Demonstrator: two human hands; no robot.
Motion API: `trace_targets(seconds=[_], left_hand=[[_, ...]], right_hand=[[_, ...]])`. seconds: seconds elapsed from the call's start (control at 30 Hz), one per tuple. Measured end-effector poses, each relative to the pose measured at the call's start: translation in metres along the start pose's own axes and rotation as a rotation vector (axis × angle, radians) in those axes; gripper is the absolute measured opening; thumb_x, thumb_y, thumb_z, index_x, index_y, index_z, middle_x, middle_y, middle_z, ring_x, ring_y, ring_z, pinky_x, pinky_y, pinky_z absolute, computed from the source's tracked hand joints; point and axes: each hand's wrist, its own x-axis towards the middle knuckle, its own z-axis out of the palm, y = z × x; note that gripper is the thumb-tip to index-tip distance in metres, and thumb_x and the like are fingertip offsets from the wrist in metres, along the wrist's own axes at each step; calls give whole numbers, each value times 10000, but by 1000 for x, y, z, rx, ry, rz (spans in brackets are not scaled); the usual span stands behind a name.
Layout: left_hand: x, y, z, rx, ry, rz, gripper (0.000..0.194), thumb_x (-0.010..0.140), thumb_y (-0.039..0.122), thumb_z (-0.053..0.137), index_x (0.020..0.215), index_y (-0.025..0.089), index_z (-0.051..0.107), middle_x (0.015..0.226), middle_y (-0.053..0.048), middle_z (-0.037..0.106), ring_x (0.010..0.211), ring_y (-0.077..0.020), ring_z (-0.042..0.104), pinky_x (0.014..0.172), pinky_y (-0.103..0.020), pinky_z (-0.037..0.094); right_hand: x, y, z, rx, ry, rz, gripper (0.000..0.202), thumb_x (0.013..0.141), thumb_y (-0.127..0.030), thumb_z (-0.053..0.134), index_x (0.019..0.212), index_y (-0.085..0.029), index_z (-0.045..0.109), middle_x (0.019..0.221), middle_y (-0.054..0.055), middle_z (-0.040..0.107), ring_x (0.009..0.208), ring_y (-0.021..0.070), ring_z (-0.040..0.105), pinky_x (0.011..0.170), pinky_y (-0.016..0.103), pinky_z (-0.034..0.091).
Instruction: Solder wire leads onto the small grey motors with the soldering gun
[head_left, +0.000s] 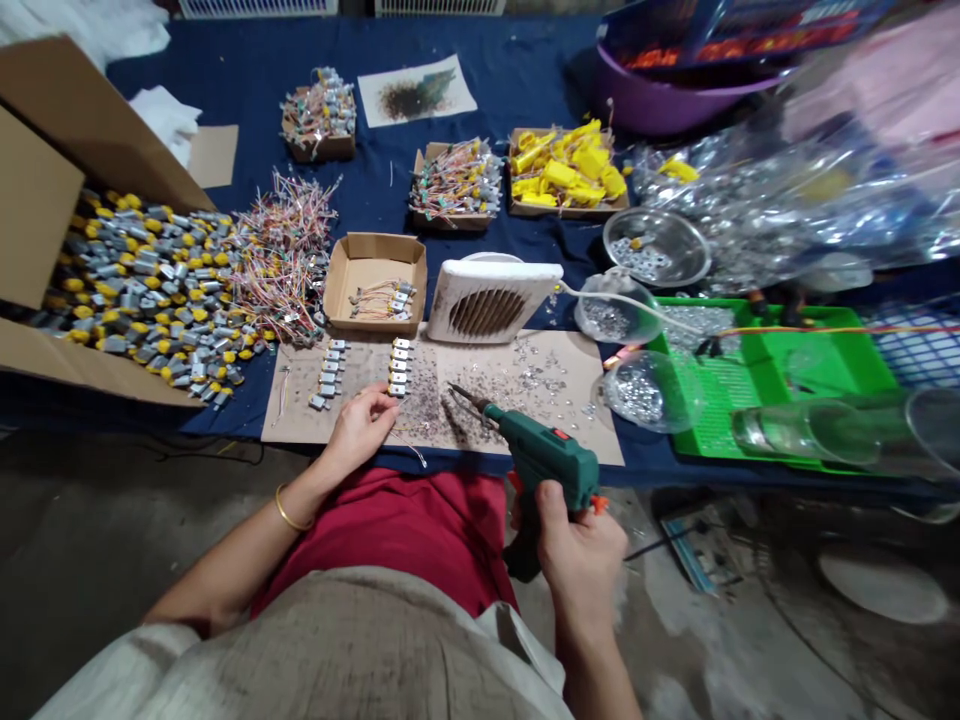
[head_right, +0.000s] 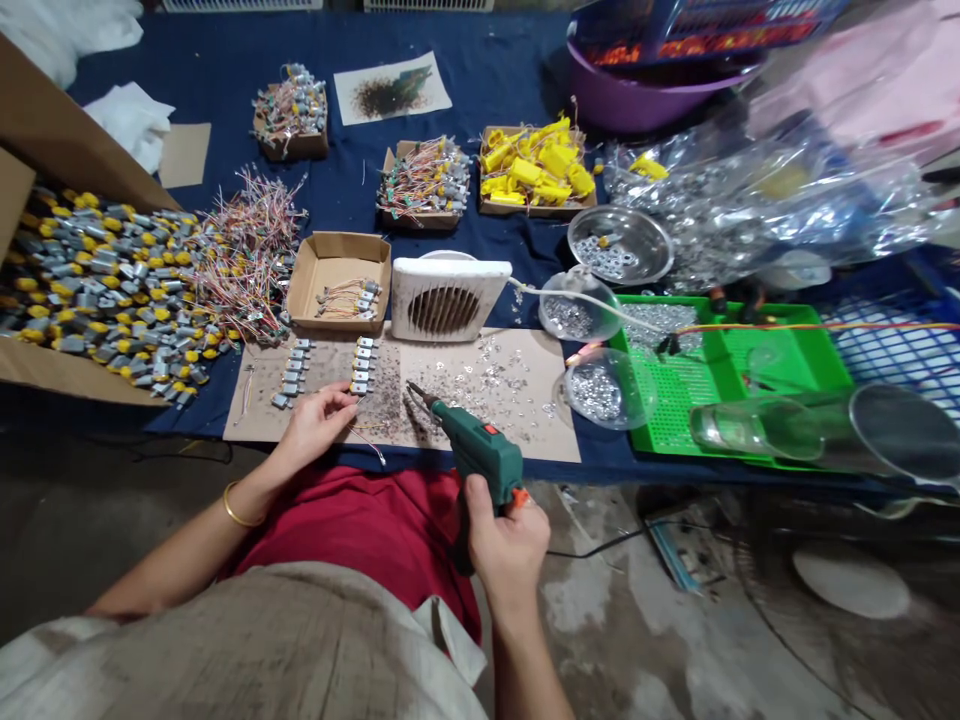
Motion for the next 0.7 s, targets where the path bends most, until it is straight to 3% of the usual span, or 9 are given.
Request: trace_targets(seconds=[0.13, 0.23, 0.37, 0.57, 0.7], left_hand=[[-1, -1, -1, -34, 26, 10, 163, 824, 294, 591, 837, 153, 672, 1180, -143, 668, 1110, -214, 627, 926, -332, 483], [2, 0, -10, -5, -10, 2, 194, 817, 333, 590, 825, 165, 688, 968, -86, 721, 920, -193, 659, 838, -300, 495], [11, 2, -21, -50, -170, -148, 242, 782, 367, 601, 798, 149, 706, 702, -25, 694, 618, -136, 583, 584, -223, 430], [27, 2, -30, -49, -365, -141, 210, 747, 320, 590, 720, 131, 678, 585, -6, 638, 510, -107, 516, 501, -206, 360], [29, 5, -29, 102, -348, -52, 142, 740, 236, 550, 796, 161, 658, 635, -1, 651, 567, -128, 551, 536, -218, 374]], right_hand=[[-1, -1, -1, -7, -17, -19, 532, 827, -620, 513, 571, -167, 626, 495, 42, 573, 468, 167, 519, 483, 274, 433], [-1, -7, 1, -18, -36, -56, 505, 825, -603, 511, 551, -187, 596, 454, 20, 519, 462, 161, 494, 475, 265, 427], [1, -15, 9, -20, -95, -76, 487, 822, -572, 508, 495, -212, 519, 422, 0, 446, 454, 146, 460, 481, 251, 427], [-2, -18, 13, -3, -118, -60, 495, 815, -569, 516, 471, -221, 438, 445, -6, 443, 442, 125, 407, 470, 250, 406], [-4, -20, 13, -12, -146, -84, 493, 819, -553, 523, 466, -216, 450, 433, -7, 440, 440, 126, 411, 465, 248, 396]])
